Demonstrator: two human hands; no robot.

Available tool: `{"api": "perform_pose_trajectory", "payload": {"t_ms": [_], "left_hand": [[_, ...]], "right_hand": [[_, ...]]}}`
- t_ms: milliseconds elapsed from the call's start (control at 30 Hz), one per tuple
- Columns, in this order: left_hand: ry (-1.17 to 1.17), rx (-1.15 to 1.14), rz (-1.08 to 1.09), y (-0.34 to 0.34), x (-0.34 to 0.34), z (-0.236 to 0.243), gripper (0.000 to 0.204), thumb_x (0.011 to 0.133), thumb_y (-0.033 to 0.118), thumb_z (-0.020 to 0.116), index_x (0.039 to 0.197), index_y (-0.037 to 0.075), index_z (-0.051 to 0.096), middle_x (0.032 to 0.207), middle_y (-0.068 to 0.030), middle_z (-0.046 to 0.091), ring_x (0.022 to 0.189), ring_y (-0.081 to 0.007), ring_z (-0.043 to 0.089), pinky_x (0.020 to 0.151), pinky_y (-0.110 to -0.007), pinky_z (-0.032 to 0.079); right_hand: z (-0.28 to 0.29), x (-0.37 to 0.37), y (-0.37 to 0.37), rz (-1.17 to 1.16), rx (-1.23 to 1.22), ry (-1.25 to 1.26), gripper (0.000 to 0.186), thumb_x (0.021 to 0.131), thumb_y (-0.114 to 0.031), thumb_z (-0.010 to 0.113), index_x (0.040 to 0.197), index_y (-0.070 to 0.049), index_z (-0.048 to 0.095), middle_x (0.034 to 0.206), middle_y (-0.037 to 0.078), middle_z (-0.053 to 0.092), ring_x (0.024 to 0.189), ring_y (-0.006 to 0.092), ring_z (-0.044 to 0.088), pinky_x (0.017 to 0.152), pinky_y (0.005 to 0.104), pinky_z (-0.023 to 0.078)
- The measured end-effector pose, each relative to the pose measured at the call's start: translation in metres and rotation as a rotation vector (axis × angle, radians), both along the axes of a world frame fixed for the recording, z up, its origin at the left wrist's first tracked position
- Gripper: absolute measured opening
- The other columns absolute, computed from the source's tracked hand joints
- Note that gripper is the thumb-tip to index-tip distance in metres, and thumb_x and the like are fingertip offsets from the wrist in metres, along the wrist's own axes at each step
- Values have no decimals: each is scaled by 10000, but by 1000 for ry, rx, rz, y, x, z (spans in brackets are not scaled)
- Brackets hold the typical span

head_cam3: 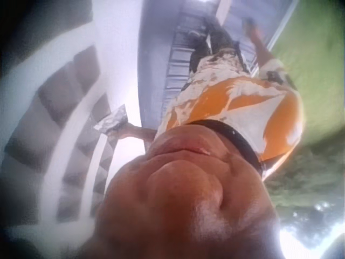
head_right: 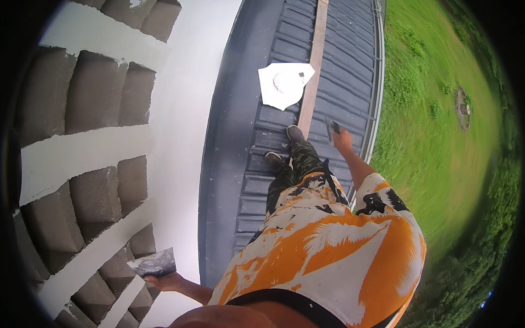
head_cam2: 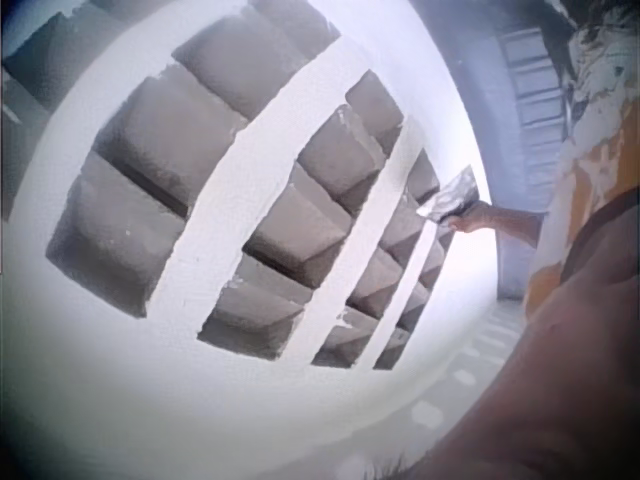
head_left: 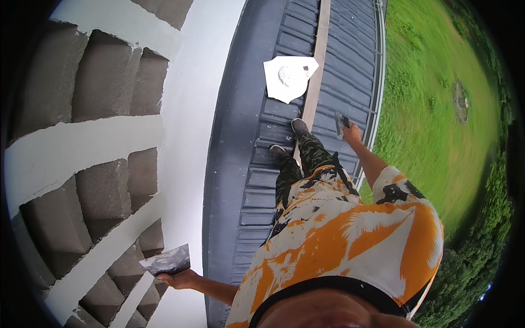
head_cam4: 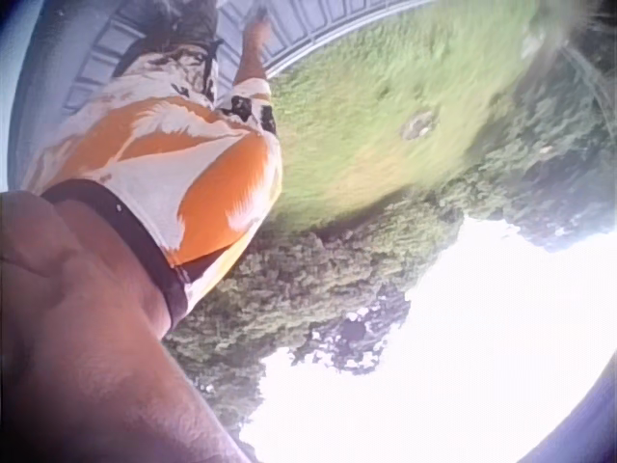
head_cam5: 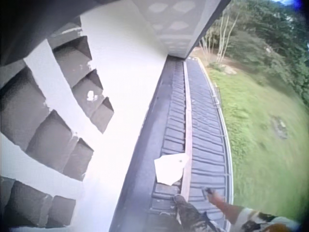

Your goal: The person applies plaster to a wall with a grid pattern using a trowel and a hawk. They repeatedly scoop plaster from the hawk and smooth it into the wall's recessed sections.

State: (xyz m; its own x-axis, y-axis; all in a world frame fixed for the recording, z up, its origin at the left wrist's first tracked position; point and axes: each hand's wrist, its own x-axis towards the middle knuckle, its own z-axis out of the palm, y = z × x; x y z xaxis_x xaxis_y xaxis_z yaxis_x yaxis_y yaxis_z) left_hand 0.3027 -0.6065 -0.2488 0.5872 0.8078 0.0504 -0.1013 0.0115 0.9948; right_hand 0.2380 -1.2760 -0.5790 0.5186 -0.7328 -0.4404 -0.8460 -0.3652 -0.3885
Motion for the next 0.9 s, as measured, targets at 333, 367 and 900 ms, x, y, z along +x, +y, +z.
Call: {"api": "perform_pose_trajectory", "payload": {"t_ms": [333,367,900], "left_hand": [[708,-1375,-359,-246,-77,-376,504,950,428,572,1350,127,517,1295,-44,591,1175,-281,553,1015,-487,421],[780,-1402,-354,-253,-86,-398,529,960,429,550,1383,116,490,1340,-56,568,1224,-293,526,1062,-498,383],[997,-1423,-204,-303,-76,-462,398,945,466,550,1180,153,623,985,-79,704,837,-286,661,756,-467,495]], "right_hand": [[-186,184,4,296,16,111,323,843,-268,571,1085,-77,665,999,265,672,978,449,635,867,522,505],[-214,198,1,284,17,124,322,845,-272,575,1090,-84,666,996,263,674,976,448,638,866,521,508],[-467,363,-29,407,-162,134,285,871,-208,502,994,-55,708,947,228,704,899,403,687,816,474,546]]}}
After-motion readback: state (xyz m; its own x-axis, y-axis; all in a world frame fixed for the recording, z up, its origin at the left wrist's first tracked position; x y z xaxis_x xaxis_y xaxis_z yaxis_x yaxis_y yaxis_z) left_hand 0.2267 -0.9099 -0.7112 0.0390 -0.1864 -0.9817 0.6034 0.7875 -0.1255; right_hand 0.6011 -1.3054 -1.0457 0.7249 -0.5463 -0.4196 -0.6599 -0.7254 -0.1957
